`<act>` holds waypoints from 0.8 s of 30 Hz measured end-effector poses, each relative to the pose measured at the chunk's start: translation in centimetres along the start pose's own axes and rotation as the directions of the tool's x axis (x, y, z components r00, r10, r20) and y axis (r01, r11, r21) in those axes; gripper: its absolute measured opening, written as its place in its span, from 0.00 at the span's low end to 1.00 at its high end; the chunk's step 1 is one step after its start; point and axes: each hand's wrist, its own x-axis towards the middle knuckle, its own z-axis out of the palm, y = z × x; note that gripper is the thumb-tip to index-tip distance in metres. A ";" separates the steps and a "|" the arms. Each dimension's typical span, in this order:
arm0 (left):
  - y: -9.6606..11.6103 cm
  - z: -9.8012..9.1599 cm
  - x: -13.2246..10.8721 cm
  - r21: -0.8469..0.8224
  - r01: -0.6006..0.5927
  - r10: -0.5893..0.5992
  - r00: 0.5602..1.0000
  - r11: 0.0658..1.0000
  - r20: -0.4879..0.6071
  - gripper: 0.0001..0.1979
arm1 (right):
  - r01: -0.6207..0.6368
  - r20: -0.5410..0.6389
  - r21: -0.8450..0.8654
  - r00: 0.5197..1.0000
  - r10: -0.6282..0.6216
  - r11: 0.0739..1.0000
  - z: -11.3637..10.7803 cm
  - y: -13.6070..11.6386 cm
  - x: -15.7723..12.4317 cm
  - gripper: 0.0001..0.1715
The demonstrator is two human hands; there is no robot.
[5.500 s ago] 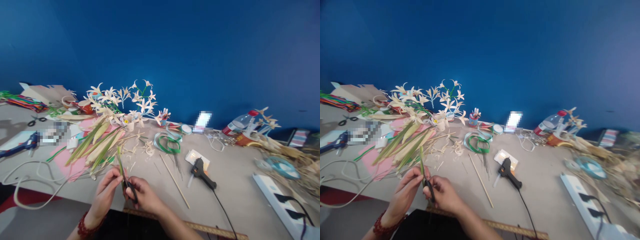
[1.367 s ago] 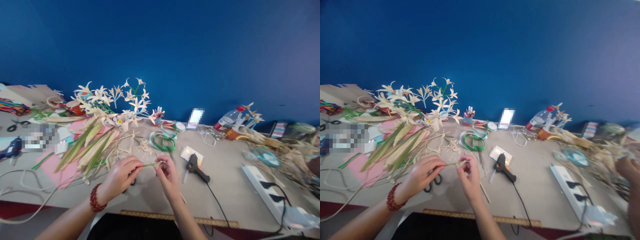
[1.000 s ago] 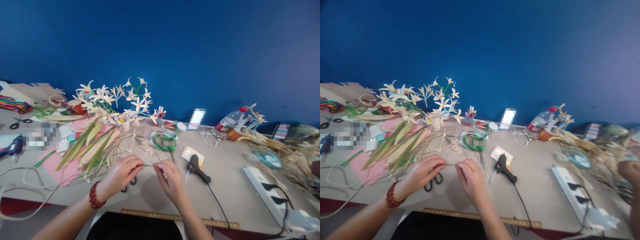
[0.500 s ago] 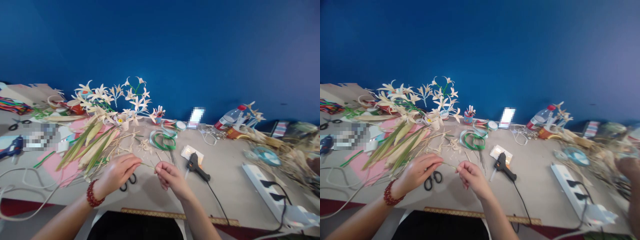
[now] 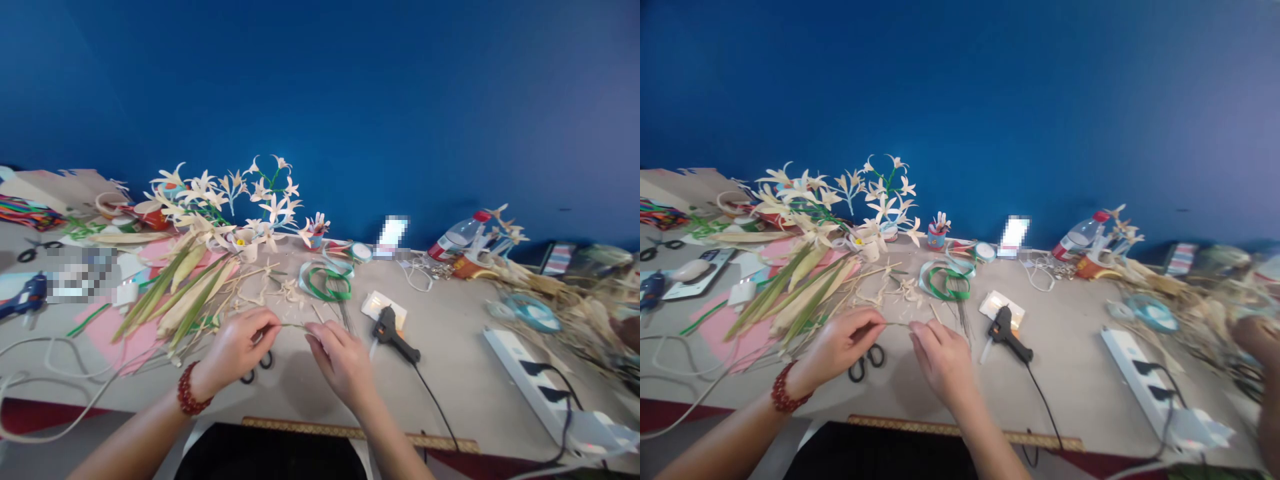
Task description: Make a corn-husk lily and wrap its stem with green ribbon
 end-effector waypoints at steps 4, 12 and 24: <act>0.0 -0.2 0.0 -0.050 0.021 -0.019 0.999 0.999 0.031 0.08 | 0.063 -0.028 0.011 0.998 -0.063 0.998 -0.5 0.0 0.5 0.09; -1.3 -0.1 -0.4 0.103 -0.255 0.258 0.966 0.961 -0.010 0.08 | -0.627 0.530 0.731 0.770 0.355 0.270 0.2 0.5 0.9 0.16; -2.9 1.6 -1.9 0.292 -0.550 0.606 0.779 0.782 -0.157 0.17 | -0.474 0.759 0.551 0.627 0.176 -0.687 1.9 -1.3 0.9 0.17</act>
